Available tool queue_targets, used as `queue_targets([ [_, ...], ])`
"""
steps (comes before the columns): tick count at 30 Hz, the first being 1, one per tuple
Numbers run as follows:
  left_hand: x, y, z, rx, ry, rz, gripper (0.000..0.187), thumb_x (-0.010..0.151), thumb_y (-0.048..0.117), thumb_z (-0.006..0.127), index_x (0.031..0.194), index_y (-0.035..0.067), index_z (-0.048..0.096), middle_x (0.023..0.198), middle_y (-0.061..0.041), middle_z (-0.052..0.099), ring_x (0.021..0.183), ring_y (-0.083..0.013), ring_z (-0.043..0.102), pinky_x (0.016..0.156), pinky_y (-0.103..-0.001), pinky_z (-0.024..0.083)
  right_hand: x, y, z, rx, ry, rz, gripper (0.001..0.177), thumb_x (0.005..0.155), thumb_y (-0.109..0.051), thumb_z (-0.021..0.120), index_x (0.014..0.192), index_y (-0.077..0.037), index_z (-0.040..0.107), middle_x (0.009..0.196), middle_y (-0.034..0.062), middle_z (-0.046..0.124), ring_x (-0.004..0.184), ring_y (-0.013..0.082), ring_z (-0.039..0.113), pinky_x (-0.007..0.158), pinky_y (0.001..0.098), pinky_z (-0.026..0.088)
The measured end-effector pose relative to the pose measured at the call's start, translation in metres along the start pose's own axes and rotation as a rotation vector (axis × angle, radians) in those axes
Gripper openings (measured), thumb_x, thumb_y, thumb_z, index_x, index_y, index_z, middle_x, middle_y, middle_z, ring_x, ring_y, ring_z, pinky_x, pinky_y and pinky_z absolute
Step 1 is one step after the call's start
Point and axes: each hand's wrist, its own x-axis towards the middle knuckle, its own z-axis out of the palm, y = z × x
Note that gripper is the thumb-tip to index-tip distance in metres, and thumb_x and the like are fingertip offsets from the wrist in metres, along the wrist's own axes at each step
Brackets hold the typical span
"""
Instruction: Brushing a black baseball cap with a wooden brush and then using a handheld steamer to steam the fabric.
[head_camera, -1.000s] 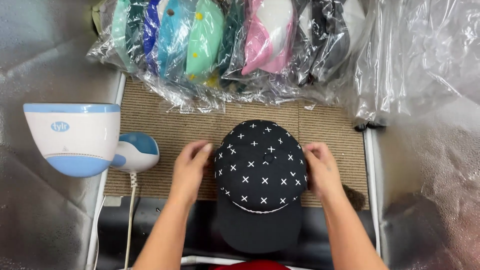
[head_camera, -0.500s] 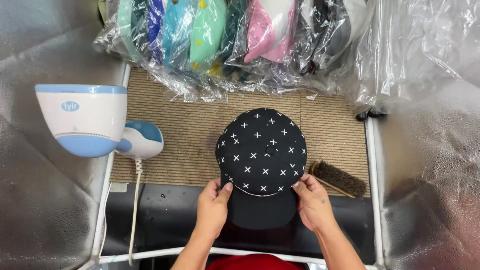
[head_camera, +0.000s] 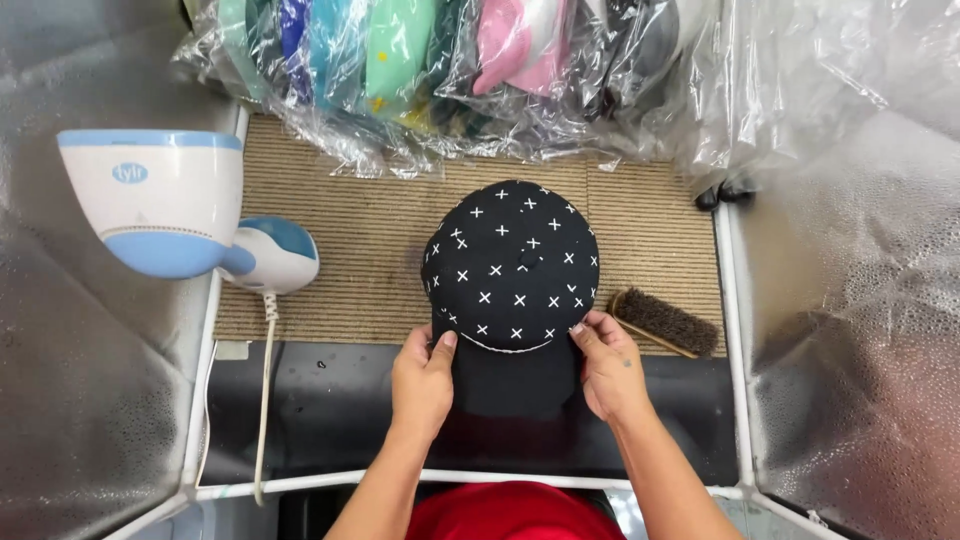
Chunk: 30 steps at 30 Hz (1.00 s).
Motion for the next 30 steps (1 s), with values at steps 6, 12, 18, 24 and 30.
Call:
queue_targets([
  [6,0.003,-0.007,0.004,-0.048,0.016,0.007,0.032,0.096,0.033,0.059,0.121,0.016,0.07,0.108,0.002,0.078,0.101,-0.0144,0.07,0.091,-0.03,0.052,-0.002,-0.005,-0.004,-0.358,0.054,0.012,0.012,0.096,-0.011,0.067,0.108,-0.012,0.064,0.089,-0.0023,0.063,0.077,0.0082,0.054,0.063,0.0231,0.039],
  [12,-0.001,-0.014,0.0,-0.024,0.058,0.053,0.031,0.096,0.037,0.058,0.111,0.014,0.072,0.096,0.004,0.076,0.091,-0.0127,0.068,0.084,-0.03,0.052,-0.001,-0.095,-0.02,-1.78,0.099,-0.604,0.074,0.083,-0.05,0.068,0.148,-0.02,0.052,0.146,0.0109,0.051,0.128,0.0402,0.047,0.095,0.06,0.042],
  [18,0.001,-0.022,0.011,-0.109,0.114,0.084,0.025,0.098,0.035,0.058,0.103,0.012,0.068,0.087,0.002,0.069,0.083,-0.0127,0.062,0.079,-0.03,0.051,0.053,-0.117,-0.046,-2.215,-0.144,-0.53,0.07,0.079,-0.054,0.07,0.144,-0.034,0.052,0.11,0.0038,0.073,0.1,0.036,0.068,0.075,0.0514,0.056],
  [24,0.01,-0.03,0.013,-0.077,0.126,0.116,0.026,0.097,0.036,0.059,0.105,0.014,0.069,0.091,0.003,0.073,0.088,-0.0127,0.065,0.084,-0.03,0.051,-0.009,-0.166,-0.042,-0.919,0.248,-0.385,0.044,0.081,-0.018,0.082,0.122,-0.014,0.068,0.106,0.0017,0.066,0.094,0.0114,0.06,0.081,0.025,0.048],
  [30,-0.024,-0.018,0.008,0.307,0.467,1.055,0.058,0.099,0.031,0.06,0.142,-0.004,0.046,0.141,-0.025,0.05,0.132,-0.0425,0.048,0.116,-0.055,0.036,-0.02,-0.145,-0.043,0.189,-0.427,-0.22,0.016,0.085,0.005,0.064,0.087,-0.009,0.055,0.145,0.0363,0.052,0.122,0.0434,0.061,0.085,0.0448,0.062],
])
